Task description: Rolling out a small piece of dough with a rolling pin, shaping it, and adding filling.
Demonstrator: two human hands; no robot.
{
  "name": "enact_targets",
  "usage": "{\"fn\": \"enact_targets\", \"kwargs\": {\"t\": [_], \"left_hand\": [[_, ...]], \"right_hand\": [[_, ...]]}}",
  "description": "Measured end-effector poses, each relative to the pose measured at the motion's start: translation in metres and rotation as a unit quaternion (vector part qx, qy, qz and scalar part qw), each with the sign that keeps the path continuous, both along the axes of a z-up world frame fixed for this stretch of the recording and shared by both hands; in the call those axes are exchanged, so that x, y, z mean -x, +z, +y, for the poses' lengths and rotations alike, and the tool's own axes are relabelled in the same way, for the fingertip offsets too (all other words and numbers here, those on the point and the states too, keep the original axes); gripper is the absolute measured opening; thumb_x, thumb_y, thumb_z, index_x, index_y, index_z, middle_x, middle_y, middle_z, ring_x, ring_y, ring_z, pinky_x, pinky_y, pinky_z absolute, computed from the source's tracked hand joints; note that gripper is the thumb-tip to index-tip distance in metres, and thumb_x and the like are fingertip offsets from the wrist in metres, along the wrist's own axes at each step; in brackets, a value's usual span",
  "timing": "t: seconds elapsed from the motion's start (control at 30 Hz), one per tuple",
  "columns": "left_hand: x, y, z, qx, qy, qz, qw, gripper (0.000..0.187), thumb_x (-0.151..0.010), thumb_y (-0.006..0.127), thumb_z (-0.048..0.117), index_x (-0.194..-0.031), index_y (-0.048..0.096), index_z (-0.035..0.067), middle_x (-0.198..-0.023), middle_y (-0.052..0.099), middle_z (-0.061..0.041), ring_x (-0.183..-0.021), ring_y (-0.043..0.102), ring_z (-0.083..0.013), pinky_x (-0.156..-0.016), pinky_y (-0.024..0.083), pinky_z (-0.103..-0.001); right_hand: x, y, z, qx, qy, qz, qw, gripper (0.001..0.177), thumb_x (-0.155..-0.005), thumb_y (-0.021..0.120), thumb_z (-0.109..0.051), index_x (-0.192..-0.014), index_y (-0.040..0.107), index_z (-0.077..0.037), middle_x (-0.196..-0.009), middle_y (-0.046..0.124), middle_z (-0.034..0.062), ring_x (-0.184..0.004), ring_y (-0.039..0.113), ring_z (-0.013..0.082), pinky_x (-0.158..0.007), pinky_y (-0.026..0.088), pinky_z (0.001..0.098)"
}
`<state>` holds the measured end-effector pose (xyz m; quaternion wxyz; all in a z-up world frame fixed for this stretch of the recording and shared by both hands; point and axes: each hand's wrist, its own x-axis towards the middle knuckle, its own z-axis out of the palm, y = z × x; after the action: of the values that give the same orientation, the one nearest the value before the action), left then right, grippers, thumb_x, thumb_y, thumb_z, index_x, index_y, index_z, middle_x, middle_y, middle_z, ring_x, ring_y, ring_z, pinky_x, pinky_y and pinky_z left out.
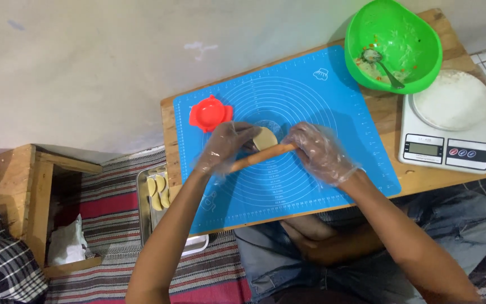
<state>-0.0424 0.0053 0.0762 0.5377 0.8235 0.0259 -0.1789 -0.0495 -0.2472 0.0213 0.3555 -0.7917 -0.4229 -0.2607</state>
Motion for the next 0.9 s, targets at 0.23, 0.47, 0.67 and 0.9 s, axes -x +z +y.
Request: {"fn": "enact_targets", "kwargs": {"t": [0.23,0.47,0.67,0.9], "left_hand": [[0.001,-0.017,-0.014,0.156,0.161,0.028,0.974,0.036,-0.087,0.079,0.016,-0.114,0.071,-0.008,-0.079,0.071,-0.028,-0.069,0.077,-0.0323,-0.063,0.069,-0.038],[0.018,-0.026,-0.032,0.244,0.248,0.037,0.937,0.046,-0.084,0.077,0.014,-0.119,0.066,-0.014,-0.093,0.068,-0.035,-0.079,0.076,-0.0381,-0.070,0.068,-0.045],[0.030,-0.044,-0.021,-0.104,0.139,-0.092,0.980,0.032,-0.089,0.071,0.040,-0.102,0.080,0.011,-0.083,0.077,-0.016,-0.083,0.076,-0.0325,-0.074,0.063,-0.043],[0.055,-0.025,0.002,-0.181,0.113,-0.188,0.959,0.040,-0.099,0.060,0.042,-0.111,0.078,0.009,-0.099,0.076,-0.020,-0.106,0.070,-0.0425,-0.097,0.054,-0.056]], "right_hand": [[0.027,0.022,-0.045,0.029,-0.061,0.032,0.997,0.036,-0.074,0.074,0.009,-0.102,0.067,-0.014,-0.096,0.066,0.0066,-0.084,0.070,0.0320,-0.072,0.057,0.0474],[0.043,0.035,-0.092,0.010,-0.103,0.121,0.987,0.037,-0.076,0.072,0.005,-0.106,0.074,-0.017,-0.101,0.067,0.0064,-0.091,0.069,0.0338,-0.078,0.056,0.0468],[0.048,0.040,-0.092,-0.035,-0.116,0.156,0.980,0.031,-0.078,0.070,0.007,-0.102,0.075,-0.011,-0.095,0.066,0.0139,-0.095,0.068,0.0393,-0.082,0.055,0.0478],[0.045,0.031,-0.081,-0.113,-0.057,0.115,0.985,0.025,-0.081,0.071,0.005,-0.104,0.072,-0.001,-0.092,0.068,0.0165,-0.081,0.072,0.0354,-0.071,0.060,0.0421]]}}
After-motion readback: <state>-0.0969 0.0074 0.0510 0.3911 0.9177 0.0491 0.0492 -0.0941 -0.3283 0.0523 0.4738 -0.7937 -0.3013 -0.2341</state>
